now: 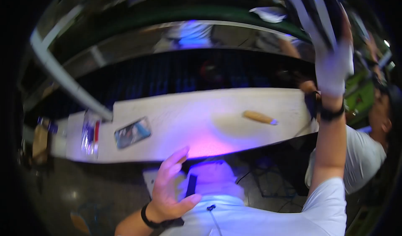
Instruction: Inspecting and cleaning shoes on a production line in a shoe factory.
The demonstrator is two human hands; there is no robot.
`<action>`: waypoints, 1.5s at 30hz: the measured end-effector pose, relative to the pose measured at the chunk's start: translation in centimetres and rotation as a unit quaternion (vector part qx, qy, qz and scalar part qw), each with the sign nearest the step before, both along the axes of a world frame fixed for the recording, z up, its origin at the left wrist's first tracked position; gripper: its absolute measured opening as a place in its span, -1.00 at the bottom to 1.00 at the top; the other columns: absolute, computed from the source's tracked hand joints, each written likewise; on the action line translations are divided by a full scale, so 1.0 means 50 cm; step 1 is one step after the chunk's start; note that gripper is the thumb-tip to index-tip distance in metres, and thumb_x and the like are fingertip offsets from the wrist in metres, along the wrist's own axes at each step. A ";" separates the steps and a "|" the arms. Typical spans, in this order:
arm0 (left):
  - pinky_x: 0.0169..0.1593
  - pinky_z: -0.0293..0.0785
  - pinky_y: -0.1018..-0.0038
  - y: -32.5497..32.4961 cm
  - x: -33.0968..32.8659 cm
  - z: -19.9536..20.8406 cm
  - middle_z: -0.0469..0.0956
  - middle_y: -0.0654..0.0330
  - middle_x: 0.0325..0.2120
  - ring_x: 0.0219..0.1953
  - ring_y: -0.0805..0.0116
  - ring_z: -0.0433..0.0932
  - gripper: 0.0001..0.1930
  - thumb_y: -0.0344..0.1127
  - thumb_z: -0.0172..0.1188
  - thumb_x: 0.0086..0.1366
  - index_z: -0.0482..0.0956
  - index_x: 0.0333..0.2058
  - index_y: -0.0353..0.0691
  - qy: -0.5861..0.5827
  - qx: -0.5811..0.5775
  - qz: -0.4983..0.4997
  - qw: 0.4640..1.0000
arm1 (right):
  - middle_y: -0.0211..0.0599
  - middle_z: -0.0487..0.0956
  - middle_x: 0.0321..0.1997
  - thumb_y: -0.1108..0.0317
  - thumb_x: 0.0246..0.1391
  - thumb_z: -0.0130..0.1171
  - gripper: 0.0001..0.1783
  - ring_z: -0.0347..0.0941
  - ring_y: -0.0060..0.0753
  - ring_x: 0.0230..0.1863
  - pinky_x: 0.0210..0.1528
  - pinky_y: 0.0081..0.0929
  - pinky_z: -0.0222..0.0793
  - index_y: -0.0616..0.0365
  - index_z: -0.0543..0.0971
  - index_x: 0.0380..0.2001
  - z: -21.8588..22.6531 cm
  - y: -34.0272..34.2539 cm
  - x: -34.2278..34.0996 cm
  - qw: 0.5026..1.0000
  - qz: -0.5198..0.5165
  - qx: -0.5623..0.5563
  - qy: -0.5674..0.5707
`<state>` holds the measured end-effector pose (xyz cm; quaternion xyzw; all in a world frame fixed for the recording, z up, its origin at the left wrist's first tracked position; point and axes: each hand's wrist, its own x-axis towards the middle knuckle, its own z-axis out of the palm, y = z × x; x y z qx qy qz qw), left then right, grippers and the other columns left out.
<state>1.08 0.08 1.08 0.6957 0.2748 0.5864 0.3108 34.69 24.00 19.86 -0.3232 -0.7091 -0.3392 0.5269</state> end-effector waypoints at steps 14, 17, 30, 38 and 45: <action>0.27 0.53 0.18 -0.068 -0.032 -0.093 0.49 -0.15 0.20 0.25 0.05 0.53 -0.26 -0.41 0.38 0.32 0.21 0.38 -0.37 -0.112 -0.299 0.117 0.940 | 0.14 0.45 0.43 0.05 0.28 0.28 -0.46 0.47 0.16 0.35 0.39 -0.14 0.40 0.06 0.57 0.23 0.153 0.274 -0.105 0.903 -0.272 0.008 -0.333; 0.25 0.52 0.25 -0.087 -0.052 -0.133 0.52 -0.11 0.19 0.23 0.14 0.55 -0.32 -0.44 0.37 0.35 0.27 0.36 -0.33 -0.143 -0.343 0.148 0.916 | -0.12 0.62 -0.43 0.33 0.17 0.44 -0.79 0.65 -0.11 -0.35 -0.26 -0.28 0.53 0.20 0.69 -0.20 -0.106 0.188 -0.193 0.941 0.090 -0.049 -0.321; 0.26 0.50 0.32 -0.082 -0.086 -0.166 0.57 -0.05 0.16 0.14 0.26 0.60 -0.41 -0.44 0.34 0.39 0.32 0.33 -0.33 -0.149 -0.391 0.174 0.891 | -0.16 0.72 0.03 0.11 0.16 0.45 -0.39 0.66 -0.18 0.03 0.15 -0.20 0.56 0.14 0.58 0.20 -0.616 0.480 -0.231 0.420 0.207 -0.834 0.292; 0.34 0.44 0.28 0.134 -0.025 -0.140 0.56 -0.01 0.22 0.28 0.25 0.53 -0.38 -0.40 0.38 0.38 0.34 0.33 -0.32 -0.153 -0.336 0.148 0.917 | -0.16 0.61 0.27 0.08 0.47 0.11 -0.44 0.61 -0.25 0.21 0.32 -0.20 0.53 0.18 0.44 0.36 -0.441 0.073 -0.185 0.218 0.453 -0.741 0.446; 0.20 0.59 -0.01 0.214 -0.029 -0.023 0.67 0.06 0.00 0.07 0.01 0.67 -0.33 0.27 0.14 0.49 0.50 0.20 -0.26 -0.504 -0.343 -0.081 0.788 | -0.22 0.62 0.23 0.15 0.36 0.25 -0.44 0.58 -0.28 0.20 0.32 -0.32 0.43 0.22 0.50 0.30 -0.394 -0.185 -0.195 0.274 0.425 -0.792 0.342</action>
